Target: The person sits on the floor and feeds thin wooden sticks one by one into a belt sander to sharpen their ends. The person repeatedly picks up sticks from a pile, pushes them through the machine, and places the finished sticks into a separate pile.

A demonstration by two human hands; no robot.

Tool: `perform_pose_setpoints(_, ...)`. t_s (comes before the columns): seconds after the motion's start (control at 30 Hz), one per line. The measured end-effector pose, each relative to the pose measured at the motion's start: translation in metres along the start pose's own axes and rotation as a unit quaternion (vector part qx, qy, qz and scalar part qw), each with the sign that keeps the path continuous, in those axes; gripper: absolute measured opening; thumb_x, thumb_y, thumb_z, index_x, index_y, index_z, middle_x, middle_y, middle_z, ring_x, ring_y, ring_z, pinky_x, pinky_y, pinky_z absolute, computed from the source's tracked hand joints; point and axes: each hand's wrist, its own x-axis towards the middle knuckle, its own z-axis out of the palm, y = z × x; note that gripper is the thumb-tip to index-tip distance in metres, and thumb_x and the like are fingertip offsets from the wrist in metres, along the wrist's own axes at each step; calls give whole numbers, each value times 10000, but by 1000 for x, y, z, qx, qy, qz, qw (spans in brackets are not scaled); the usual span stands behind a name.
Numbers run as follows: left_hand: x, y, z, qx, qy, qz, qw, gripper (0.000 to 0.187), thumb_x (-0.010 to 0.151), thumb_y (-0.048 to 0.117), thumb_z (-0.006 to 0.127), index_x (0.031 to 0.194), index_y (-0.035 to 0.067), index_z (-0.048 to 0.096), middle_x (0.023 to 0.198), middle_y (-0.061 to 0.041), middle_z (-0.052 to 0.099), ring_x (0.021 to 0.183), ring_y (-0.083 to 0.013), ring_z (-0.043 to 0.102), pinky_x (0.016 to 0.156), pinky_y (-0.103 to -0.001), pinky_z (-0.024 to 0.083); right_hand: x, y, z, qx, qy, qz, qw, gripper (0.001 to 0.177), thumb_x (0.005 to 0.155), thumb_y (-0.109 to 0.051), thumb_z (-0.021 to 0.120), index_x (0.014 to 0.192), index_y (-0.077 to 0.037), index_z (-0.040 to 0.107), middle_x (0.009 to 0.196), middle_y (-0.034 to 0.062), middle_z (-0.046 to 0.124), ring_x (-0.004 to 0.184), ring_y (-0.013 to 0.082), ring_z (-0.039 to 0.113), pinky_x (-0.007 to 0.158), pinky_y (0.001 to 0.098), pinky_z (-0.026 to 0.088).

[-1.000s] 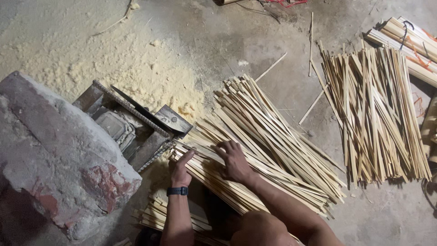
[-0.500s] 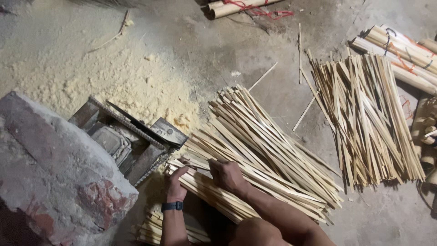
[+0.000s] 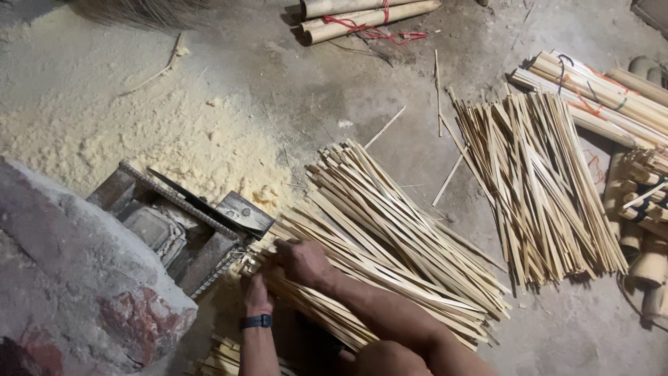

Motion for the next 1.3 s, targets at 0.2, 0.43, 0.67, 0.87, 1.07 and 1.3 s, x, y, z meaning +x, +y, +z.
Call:
perform_pose_setpoints(0.2,-17,11,18,102,44,-3,994,578,825,371,787,1192,-54,647,1376,-172,639,1473,-308,397,1219,-556,116,-56,0,-70,-160,183,-136,960,283,873,-258,691,1118,-115,680,970,114,739,826,260,710,677,381,618)
perform_pose_setpoints(0.43,-22,19,29,59,48,54,996,578,751,224,853,1213,-91,707,1274,-264,690,1281,-416,592,1149,-559,413,-57,18,-33,33,5,35,999,267,1000,-125,647,1246,-36,699,903,119,739,627,194,700,501,313,606)
perform_pose_setpoints(0.67,7,-15,-11,-22,75,-2,997,369,932,223,691,1230,6,665,1212,-102,664,1114,-252,623,958,-431,502,-18,-5,-23,-3,44,-10,999,351,939,-150,681,1252,8,684,792,168,682,532,251,614,464,379,534)
perform_pose_setpoints(0.87,1,-13,3,-72,82,1,994,366,924,261,669,1218,42,671,1167,-85,696,1083,-225,649,919,-375,538,-1,-5,-13,83,-81,126,985,416,981,-87,504,1386,-80,598,1342,241,559,497,279,630,456,372,546)
perform_pose_setpoints(1.07,-6,-2,19,-63,35,7,997,444,885,162,717,1292,-5,661,1329,-124,649,1234,-237,596,1068,-369,468,-67,4,-66,-73,162,-62,982,348,736,-109,735,1082,-82,710,996,171,711,816,397,668,681,477,543)
perform_pose_setpoints(1.3,-22,11,36,68,13,-2,998,509,860,321,733,1267,19,695,1359,-27,654,1343,-179,504,1191,-397,291,-85,15,-37,194,15,101,976,201,951,-165,698,1113,-66,763,977,141,761,794,224,757,651,365,595)
